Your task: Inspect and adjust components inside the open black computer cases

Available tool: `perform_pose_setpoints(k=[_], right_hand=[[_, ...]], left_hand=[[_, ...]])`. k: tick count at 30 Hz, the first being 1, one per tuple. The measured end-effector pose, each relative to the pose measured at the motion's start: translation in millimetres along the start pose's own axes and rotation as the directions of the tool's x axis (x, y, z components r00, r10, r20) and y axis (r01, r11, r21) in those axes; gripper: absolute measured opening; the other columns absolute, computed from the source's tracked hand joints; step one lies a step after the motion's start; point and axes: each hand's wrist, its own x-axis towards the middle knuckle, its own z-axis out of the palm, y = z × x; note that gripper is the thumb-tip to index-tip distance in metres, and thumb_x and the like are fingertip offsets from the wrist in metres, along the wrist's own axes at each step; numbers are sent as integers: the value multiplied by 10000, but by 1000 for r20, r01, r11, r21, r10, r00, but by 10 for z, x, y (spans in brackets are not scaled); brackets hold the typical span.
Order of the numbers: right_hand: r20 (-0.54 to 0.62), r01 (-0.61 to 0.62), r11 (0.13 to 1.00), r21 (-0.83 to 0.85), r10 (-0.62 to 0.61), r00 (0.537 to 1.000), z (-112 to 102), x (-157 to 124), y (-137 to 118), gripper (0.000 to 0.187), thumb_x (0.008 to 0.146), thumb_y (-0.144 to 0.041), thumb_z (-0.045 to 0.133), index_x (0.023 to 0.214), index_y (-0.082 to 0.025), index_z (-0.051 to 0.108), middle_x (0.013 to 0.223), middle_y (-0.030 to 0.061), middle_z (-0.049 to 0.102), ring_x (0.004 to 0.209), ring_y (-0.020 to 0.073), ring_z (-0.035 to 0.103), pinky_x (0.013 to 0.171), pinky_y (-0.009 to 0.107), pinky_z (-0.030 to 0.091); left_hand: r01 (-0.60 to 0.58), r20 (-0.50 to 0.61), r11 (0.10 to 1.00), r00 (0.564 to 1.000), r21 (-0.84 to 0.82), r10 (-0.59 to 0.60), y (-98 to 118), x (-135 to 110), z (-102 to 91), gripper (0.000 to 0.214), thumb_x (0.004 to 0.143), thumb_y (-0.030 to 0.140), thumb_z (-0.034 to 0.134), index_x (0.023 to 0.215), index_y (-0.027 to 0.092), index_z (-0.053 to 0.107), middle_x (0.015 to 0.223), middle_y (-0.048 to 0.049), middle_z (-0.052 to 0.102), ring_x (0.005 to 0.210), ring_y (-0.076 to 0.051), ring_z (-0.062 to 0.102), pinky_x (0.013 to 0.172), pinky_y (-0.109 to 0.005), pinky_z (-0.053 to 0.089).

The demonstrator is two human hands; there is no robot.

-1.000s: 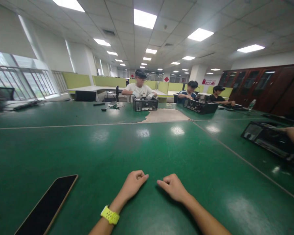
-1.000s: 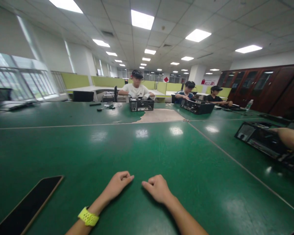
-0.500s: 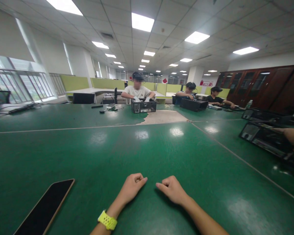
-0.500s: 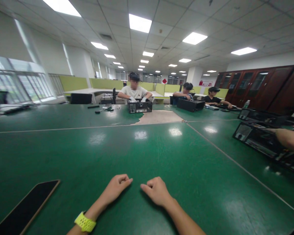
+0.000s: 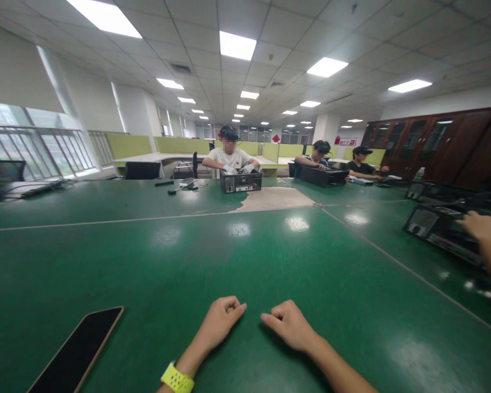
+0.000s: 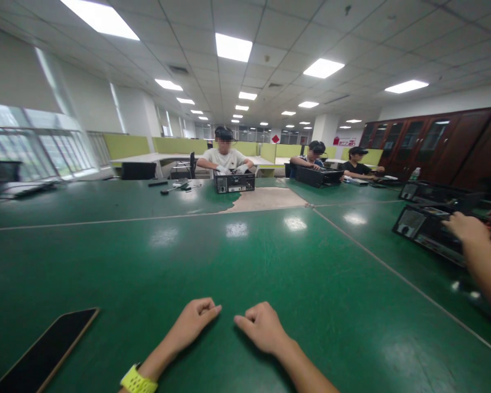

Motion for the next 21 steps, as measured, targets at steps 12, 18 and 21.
perform_pose_setpoints(k=[12,18,21], right_hand=[[5,12,999,-50,-11,1000,-10,-51,-60,497,832,-451,495,475,-138,345,524,-51,194,502,46,211,491,236,151],[-5,-24,997,-74,23,1000,7,-27,-63,482,810,-443,514,467,-141,362,513,-50,180,493,50,207,488,242,149],[-12,-21,997,-70,20,1000,7,-18,-70,473,807,-437,516,469,-142,366,509,-50,186,492,50,214,489,241,157]], left_hand=[[-8,-4,1000,1000,19,8,-28,10,1,417,755,577,509,616,188,458,560,65,346,554,-113,324,531,-253,224],[-10,-10,1000,1000,22,10,-64,22,11,424,745,591,498,610,193,442,564,59,353,563,-118,340,529,-249,234],[-8,2,1000,1000,12,8,-76,26,16,429,741,598,500,605,197,434,556,64,344,553,-114,329,523,-248,230]])
